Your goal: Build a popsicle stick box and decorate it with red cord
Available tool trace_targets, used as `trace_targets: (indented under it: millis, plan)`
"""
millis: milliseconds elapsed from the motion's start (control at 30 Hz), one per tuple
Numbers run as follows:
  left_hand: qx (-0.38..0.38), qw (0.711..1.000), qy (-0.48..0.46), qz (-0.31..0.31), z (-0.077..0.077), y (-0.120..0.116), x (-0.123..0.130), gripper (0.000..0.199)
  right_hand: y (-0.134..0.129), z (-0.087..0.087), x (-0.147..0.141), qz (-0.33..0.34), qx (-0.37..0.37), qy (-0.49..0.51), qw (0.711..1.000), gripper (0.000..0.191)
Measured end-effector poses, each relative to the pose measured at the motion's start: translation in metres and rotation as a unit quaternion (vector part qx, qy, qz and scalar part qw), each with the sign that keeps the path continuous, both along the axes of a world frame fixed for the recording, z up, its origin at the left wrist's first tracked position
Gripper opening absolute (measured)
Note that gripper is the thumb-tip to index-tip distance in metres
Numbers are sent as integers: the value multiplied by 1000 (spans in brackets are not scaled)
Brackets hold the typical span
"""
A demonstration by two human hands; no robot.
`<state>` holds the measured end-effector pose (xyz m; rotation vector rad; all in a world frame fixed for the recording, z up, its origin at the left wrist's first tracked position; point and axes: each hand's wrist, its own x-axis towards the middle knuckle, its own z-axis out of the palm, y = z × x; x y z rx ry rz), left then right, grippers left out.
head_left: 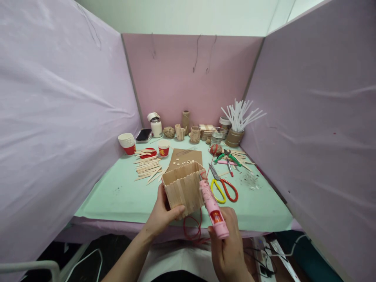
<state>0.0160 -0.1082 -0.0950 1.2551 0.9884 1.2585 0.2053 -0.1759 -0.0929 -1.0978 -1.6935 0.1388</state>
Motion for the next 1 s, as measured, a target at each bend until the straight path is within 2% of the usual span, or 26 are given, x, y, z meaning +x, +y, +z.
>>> trace_targets:
  millis: [1000]
  plan:
    - [0,1000,-1,-15,3,-1,1,83,-1,1,-4,30,-3,19,999,25]
